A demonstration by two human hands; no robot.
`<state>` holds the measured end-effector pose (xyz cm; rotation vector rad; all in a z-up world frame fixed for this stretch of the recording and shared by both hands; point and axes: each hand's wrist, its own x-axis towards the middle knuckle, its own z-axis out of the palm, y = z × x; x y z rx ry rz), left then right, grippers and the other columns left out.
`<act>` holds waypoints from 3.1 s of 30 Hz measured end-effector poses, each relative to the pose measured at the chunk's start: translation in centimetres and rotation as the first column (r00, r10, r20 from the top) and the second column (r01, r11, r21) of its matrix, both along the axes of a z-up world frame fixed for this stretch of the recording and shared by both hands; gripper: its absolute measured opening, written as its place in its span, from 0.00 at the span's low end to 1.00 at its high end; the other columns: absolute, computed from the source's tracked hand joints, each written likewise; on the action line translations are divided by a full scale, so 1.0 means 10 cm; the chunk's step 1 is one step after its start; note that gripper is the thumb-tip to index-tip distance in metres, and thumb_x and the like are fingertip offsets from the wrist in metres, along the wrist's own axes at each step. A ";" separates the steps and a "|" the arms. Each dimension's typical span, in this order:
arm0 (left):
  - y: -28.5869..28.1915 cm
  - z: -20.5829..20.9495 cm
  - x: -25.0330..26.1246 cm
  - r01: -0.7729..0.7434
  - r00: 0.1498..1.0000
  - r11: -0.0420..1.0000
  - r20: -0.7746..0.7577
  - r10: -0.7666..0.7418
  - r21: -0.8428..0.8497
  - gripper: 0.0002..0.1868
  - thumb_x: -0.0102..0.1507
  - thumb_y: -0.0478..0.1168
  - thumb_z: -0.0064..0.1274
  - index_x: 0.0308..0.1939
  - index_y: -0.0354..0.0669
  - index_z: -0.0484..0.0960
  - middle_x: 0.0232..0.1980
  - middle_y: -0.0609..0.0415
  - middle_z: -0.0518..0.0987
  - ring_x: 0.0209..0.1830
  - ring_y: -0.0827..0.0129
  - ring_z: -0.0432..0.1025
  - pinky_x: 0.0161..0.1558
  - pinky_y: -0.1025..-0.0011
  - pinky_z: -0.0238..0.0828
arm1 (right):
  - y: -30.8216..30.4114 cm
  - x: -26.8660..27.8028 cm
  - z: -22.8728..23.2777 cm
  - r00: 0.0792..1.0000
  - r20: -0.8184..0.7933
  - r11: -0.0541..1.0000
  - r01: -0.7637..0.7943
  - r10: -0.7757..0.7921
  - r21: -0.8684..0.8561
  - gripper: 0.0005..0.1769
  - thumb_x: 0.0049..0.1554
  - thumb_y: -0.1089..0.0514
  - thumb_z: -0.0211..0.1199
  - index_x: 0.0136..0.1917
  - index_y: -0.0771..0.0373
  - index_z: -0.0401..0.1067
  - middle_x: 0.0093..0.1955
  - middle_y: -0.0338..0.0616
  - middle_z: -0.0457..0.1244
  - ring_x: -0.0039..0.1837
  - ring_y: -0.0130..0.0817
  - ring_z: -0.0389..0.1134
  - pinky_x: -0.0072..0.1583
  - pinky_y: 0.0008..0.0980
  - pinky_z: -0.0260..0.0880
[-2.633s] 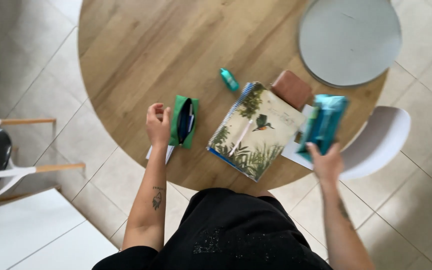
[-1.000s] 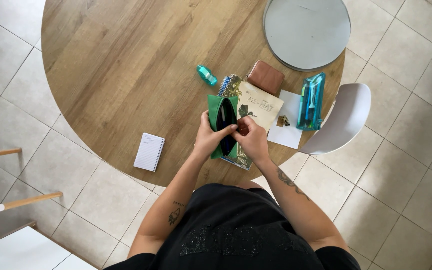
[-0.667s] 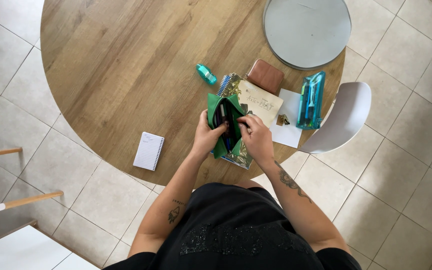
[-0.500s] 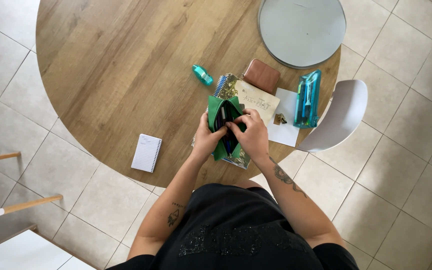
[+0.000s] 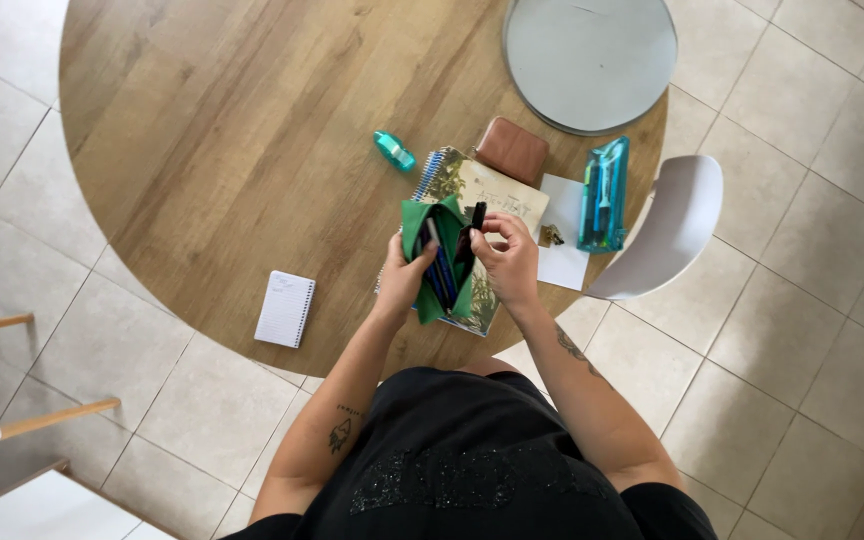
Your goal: The person checks a phone, prepares a mate drink by pouring water from a thermos, and then organizes pens and pencils into a pencil case at a table.
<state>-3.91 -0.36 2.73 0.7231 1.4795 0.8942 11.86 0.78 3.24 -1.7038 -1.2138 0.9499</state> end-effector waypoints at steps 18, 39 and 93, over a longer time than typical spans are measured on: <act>-0.03 0.02 -0.06 0.043 0.993 0.996 0.116 -0.034 -0.077 0.34 0.47 0.33 0.52 0.58 0.53 0.67 0.39 0.59 0.67 0.40 0.70 0.64 0.41 0.72 0.60 | -0.20 0.29 0.15 0.739 -0.607 0.956 0.222 -0.293 -0.190 0.13 0.50 0.64 0.65 0.48 0.63 0.67 0.42 0.46 0.67 0.42 0.36 0.71 0.46 0.34 0.75; -0.13 -0.66 0.07 0.068 0.996 0.980 0.072 -0.055 -0.185 0.37 0.45 0.39 0.47 0.61 0.59 0.66 0.41 0.54 0.67 0.43 0.64 0.65 0.42 0.73 0.59 | -0.23 0.02 -0.62 0.878 0.328 0.826 -0.121 0.348 -0.551 0.16 0.46 0.40 0.61 0.44 0.48 0.74 0.48 0.39 0.67 0.54 0.42 0.68 0.54 0.39 0.69; 0.24 -1.04 0.51 0.654 0.424 0.753 -0.791 -0.441 -0.069 0.15 0.53 0.41 0.53 0.43 0.60 0.79 0.59 0.65 0.63 0.46 0.51 0.73 0.45 0.59 0.74 | 0.23 0.19 -1.14 0.814 0.555 0.889 0.114 0.172 -0.443 0.12 0.44 0.41 0.60 0.36 0.47 0.70 0.66 0.29 0.49 0.70 0.36 0.45 0.63 0.48 0.48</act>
